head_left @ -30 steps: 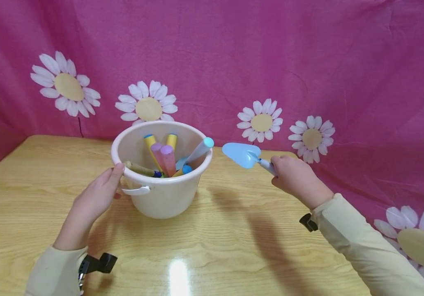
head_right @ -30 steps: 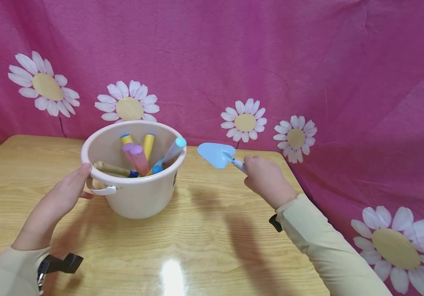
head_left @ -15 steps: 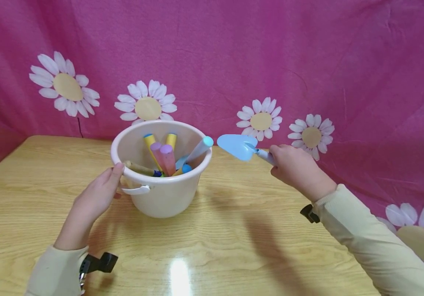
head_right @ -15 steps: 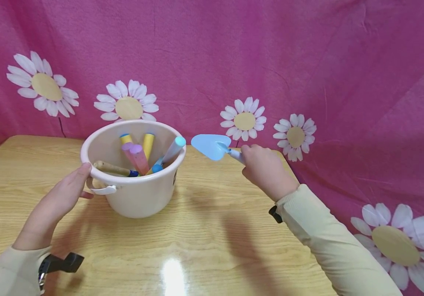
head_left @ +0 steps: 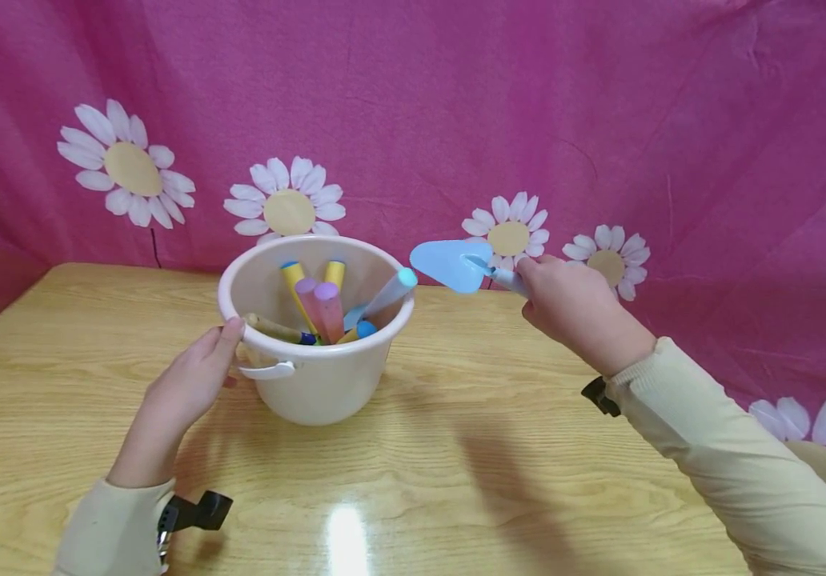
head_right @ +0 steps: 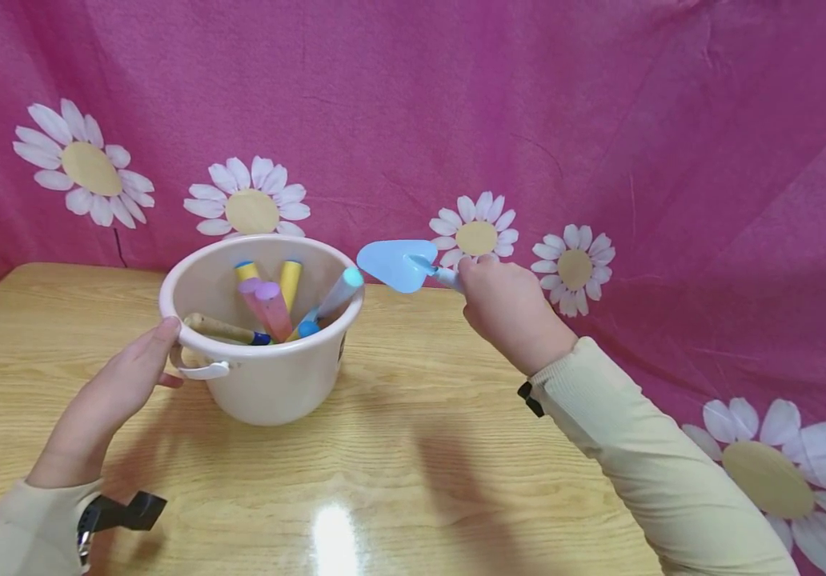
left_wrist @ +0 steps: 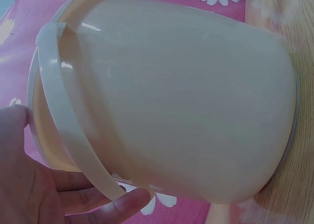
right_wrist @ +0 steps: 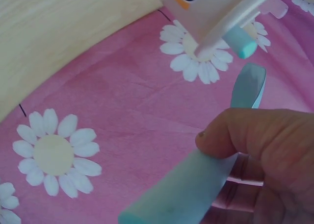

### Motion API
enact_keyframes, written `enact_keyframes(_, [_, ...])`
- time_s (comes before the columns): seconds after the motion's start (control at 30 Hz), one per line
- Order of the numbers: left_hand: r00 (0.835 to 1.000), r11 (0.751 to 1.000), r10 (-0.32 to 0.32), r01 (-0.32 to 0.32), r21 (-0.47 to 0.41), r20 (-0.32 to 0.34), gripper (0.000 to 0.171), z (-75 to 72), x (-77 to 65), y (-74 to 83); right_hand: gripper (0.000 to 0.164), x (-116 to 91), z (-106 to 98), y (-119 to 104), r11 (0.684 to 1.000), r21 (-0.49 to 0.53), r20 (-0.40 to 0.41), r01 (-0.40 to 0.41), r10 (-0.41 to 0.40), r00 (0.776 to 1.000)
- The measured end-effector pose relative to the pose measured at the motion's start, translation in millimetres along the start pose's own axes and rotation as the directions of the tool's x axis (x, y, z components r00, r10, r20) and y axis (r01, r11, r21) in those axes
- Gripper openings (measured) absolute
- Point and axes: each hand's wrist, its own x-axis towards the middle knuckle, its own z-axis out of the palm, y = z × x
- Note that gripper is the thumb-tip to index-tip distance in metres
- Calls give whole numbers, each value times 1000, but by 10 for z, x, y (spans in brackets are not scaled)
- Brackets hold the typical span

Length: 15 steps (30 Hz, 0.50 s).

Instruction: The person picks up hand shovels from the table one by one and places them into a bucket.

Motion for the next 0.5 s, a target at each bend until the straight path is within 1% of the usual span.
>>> enact_keyframes(0.2, [1000, 1000, -2, 2, 18, 2, 71, -10, 8, 4, 14, 61, -135, -70, 1000, 13, -21, 9, -8, 1000])
enact_keyframes(0.3, [1000, 1000, -14, 14, 19, 5, 73, -11, 12, 4, 14, 99, -196, -141, 1000, 12, -36, 21, -21, 999])
enact_keyframes(0.4, [999, 999, -32, 32, 18, 12, 74, -9, 14, 1, 14, 145, -235, -226, 999, -11, -58, 40, -41, 997])
enact_keyframes(0.5, [999, 999, -43, 43, 19, 17, 75, -6, 13, 0, 13, 209, -272, -315, 998, -21, -53, 53, -54, 997])
